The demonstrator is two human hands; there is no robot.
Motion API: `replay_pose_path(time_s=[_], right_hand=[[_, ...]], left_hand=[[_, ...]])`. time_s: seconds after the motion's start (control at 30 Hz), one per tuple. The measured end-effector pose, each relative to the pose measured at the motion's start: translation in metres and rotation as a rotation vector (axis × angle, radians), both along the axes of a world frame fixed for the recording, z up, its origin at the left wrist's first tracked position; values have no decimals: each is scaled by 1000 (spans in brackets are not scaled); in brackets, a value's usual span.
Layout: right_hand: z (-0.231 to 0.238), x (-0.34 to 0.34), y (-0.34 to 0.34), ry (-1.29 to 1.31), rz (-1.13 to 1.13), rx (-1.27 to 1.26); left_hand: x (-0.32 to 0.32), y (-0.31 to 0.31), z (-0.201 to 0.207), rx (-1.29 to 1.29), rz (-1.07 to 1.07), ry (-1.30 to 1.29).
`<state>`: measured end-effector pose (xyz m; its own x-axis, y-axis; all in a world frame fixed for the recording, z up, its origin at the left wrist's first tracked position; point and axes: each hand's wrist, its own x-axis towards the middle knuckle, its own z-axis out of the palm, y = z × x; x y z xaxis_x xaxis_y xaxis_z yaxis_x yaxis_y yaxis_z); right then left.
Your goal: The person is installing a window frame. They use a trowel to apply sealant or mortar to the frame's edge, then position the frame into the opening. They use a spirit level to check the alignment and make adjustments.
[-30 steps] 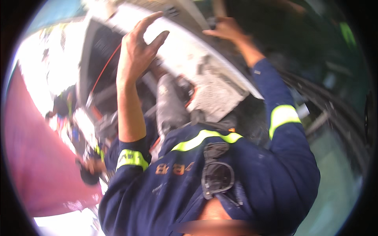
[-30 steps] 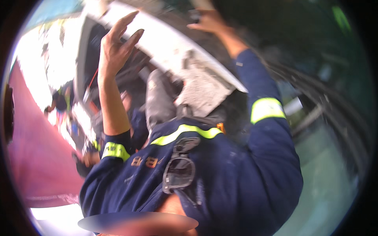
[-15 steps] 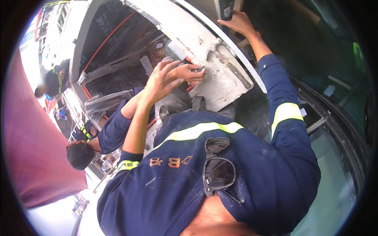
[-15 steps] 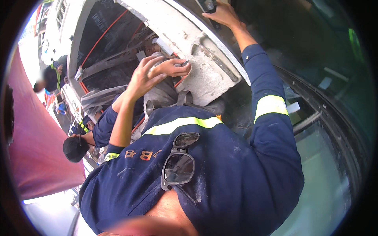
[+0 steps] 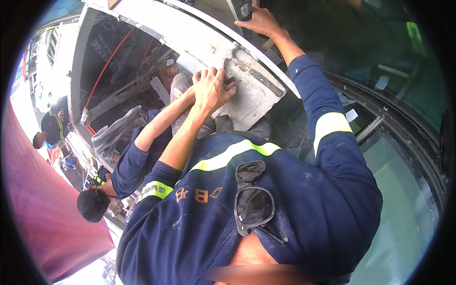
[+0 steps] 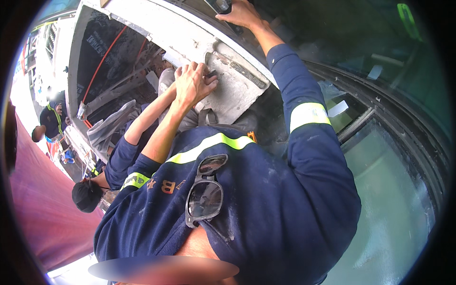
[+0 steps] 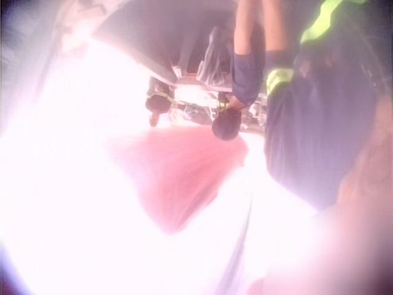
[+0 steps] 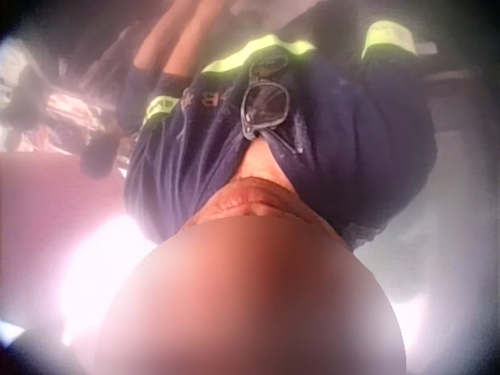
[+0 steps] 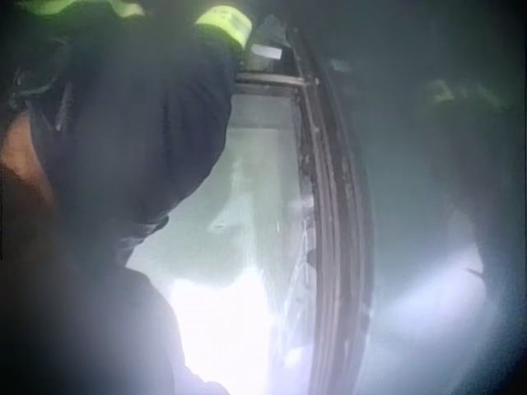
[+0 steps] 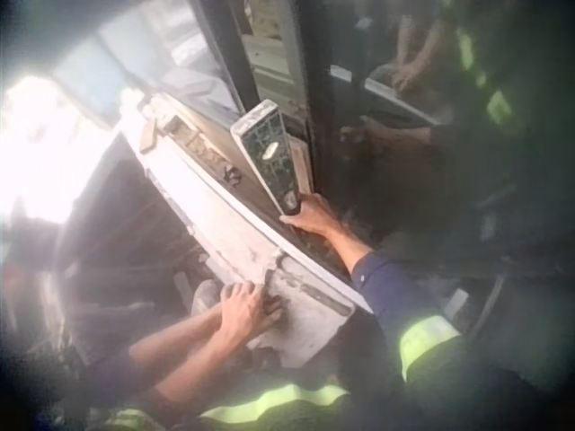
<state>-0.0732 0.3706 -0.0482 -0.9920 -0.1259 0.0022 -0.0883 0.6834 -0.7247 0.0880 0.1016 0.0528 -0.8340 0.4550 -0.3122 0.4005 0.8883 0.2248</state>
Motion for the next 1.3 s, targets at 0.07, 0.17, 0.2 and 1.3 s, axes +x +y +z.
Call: replay_pose_path(time_s=[0.07,0.17,0.2,1.3], right_hand=[[0,0,1,3,0,11],[2,1,3,-60,-8,-30],[2,1,3,-77,-13,-16],[5,13,2,-82,-40,-20]], left_hand=[[12,1,-6,2,26,98],[27,7,-18,43,25,224],[30,10,-22,26,22,265],[-166,-11,-91,721,509,374]])
